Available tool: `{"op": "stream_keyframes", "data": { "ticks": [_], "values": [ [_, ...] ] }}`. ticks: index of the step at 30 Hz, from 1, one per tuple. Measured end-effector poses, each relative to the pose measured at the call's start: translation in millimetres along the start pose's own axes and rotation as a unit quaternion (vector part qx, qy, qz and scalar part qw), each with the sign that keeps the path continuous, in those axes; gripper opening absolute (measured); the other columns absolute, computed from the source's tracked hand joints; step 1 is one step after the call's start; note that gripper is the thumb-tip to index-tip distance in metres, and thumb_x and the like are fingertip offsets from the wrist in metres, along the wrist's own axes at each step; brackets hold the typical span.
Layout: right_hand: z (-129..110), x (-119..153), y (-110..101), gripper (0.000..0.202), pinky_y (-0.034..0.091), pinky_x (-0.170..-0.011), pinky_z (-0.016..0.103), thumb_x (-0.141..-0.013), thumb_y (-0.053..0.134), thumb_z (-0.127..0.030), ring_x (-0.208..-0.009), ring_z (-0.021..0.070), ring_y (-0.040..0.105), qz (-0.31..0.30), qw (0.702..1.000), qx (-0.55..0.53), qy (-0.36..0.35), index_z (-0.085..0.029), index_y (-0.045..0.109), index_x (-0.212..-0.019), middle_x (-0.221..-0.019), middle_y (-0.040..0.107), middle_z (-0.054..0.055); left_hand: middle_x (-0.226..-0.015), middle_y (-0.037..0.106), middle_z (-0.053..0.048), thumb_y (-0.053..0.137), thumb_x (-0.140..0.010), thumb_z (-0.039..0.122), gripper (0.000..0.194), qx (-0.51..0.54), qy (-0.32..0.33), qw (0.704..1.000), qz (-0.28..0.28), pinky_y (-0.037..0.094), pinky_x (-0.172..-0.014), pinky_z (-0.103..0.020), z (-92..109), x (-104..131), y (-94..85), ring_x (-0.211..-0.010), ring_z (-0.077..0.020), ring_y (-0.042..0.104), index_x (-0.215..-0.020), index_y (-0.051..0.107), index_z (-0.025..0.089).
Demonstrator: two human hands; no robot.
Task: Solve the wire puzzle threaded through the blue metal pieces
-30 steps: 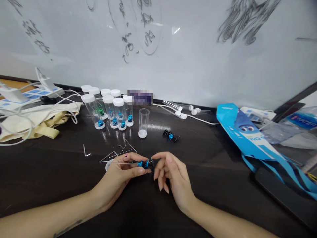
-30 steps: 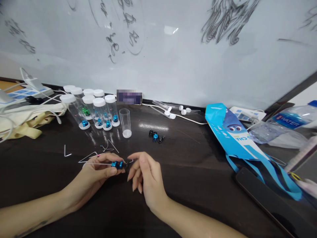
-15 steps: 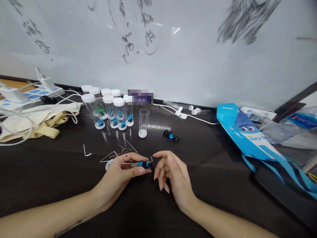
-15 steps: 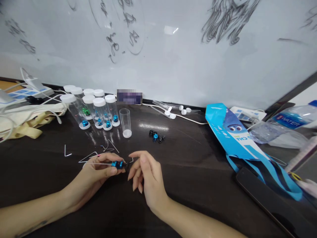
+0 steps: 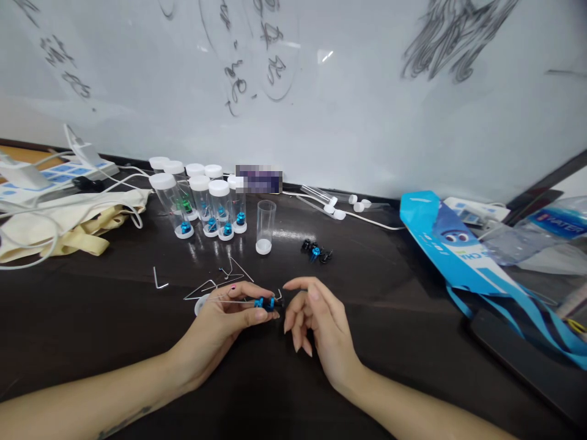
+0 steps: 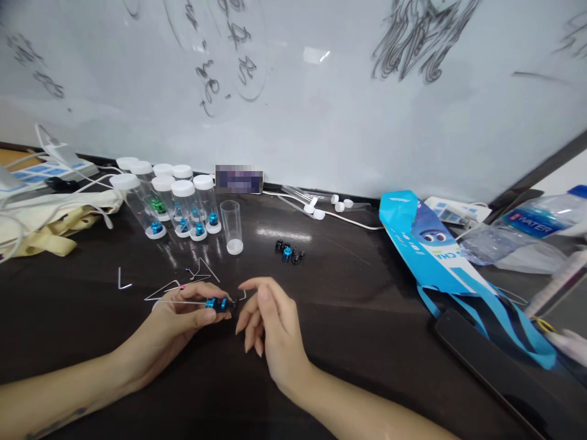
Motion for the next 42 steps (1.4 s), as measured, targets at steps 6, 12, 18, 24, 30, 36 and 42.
{"op": "stream_keyframes", "data": {
  "ticks": [6, 12, 18, 24, 30, 36, 42],
  "values": [
    [0.2, -1.0, 1.0, 0.039, 0.030, -0.031, 0.011, -0.100, 0.041, -0.045, -0.037, 0.0058, 0.050, -0.006, 1.000, 0.006, -0.002, -0.015, 0.065, -0.097, -0.060, 0.061, 0.000, -0.086, 0.073, 0.001, 0.085, -0.066, 0.012, 0.022, -0.001, 0.006, 1.000, -0.001, 0.056, -0.080, -0.023, 0.5, 0.9, -2.1, -0.080, -0.0154, 0.072, -0.085, 0.077, 0.020],
    [-0.2, -0.8, 0.4, 0.041, 0.030, -0.031, 0.011, -0.100, 0.043, -0.046, -0.038, 0.0055, 0.050, -0.004, 1.000, 0.006, 0.002, -0.014, 0.067, -0.095, -0.060, 0.060, 0.000, -0.085, 0.073, 0.001, 0.085, -0.067, 0.012, 0.020, -0.001, 0.005, 1.000, -0.003, 0.056, -0.081, -0.023, 0.9, 0.3, -1.4, -0.080, -0.0152, 0.072, -0.084, 0.077, 0.020],
    [0.1, -1.4, 0.3, 0.039, 0.030, -0.031, 0.011, -0.100, 0.042, -0.045, -0.038, 0.0056, 0.050, -0.001, 1.000, 0.003, -0.002, -0.015, 0.067, -0.099, -0.060, 0.061, 0.000, -0.086, 0.074, 0.000, 0.085, -0.066, 0.013, 0.020, 0.005, 0.004, 1.000, 0.002, 0.056, -0.081, -0.024, 1.6, 0.1, -0.2, -0.080, -0.0162, 0.073, -0.084, 0.078, 0.020],
    [0.2, -1.1, -0.8, 0.039, 0.030, -0.031, 0.011, -0.100, 0.041, -0.045, -0.038, 0.0058, 0.050, -0.001, 1.000, 0.002, -0.003, -0.015, 0.066, -0.101, -0.061, 0.061, 0.000, -0.085, 0.073, 0.000, 0.085, -0.066, 0.013, 0.021, -0.002, 0.004, 1.000, 0.003, 0.056, -0.082, -0.024, 0.8, 0.5, -0.7, -0.081, -0.0164, 0.072, -0.084, 0.077, 0.020],
    [0.1, -0.5, -0.2, 0.040, 0.029, -0.031, 0.011, -0.100, 0.041, -0.046, -0.037, 0.0059, 0.049, 0.003, 1.000, 0.005, 0.000, -0.014, 0.065, -0.099, -0.060, 0.061, 0.000, -0.083, 0.072, 0.000, 0.085, -0.066, 0.013, 0.021, -0.002, 0.005, 1.000, 0.004, 0.056, -0.082, -0.025, 1.1, 0.2, -1.2, -0.080, -0.0165, 0.072, -0.085, 0.078, 0.020],
    [0.6, 0.0, -0.1, 0.041, 0.029, -0.031, 0.012, -0.099, 0.042, -0.048, -0.038, 0.0063, 0.049, 0.005, 1.000, 0.008, 0.003, -0.014, 0.066, -0.098, -0.060, 0.060, 0.000, -0.084, 0.073, 0.000, 0.085, -0.066, 0.012, 0.022, -0.003, 0.006, 1.000, 0.003, 0.056, -0.081, -0.025, 2.2, 0.6, 0.0, -0.080, -0.0164, 0.072, -0.085, 0.078, 0.019],
    [0.6, -0.3, -0.1, 0.041, 0.029, -0.031, 0.011, -0.100, 0.041, -0.047, -0.037, 0.0058, 0.049, 0.001, 1.000, 0.005, 0.002, -0.014, 0.066, -0.096, -0.060, 0.060, 0.000, -0.083, 0.073, 0.001, 0.085, -0.067, 0.012, 0.021, -0.003, 0.002, 1.000, 0.000, 0.056, -0.080, -0.023, 1.3, 0.7, 0.1, -0.080, -0.0156, 0.072, -0.085, 0.077, 0.020]
  ]
}}
Point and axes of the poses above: each hand's wrist, its own x-axis away from the middle knuckle, its own y-axis out of the palm, z = x × y, the point moved 8 cm from there along -x, towards the middle knuckle
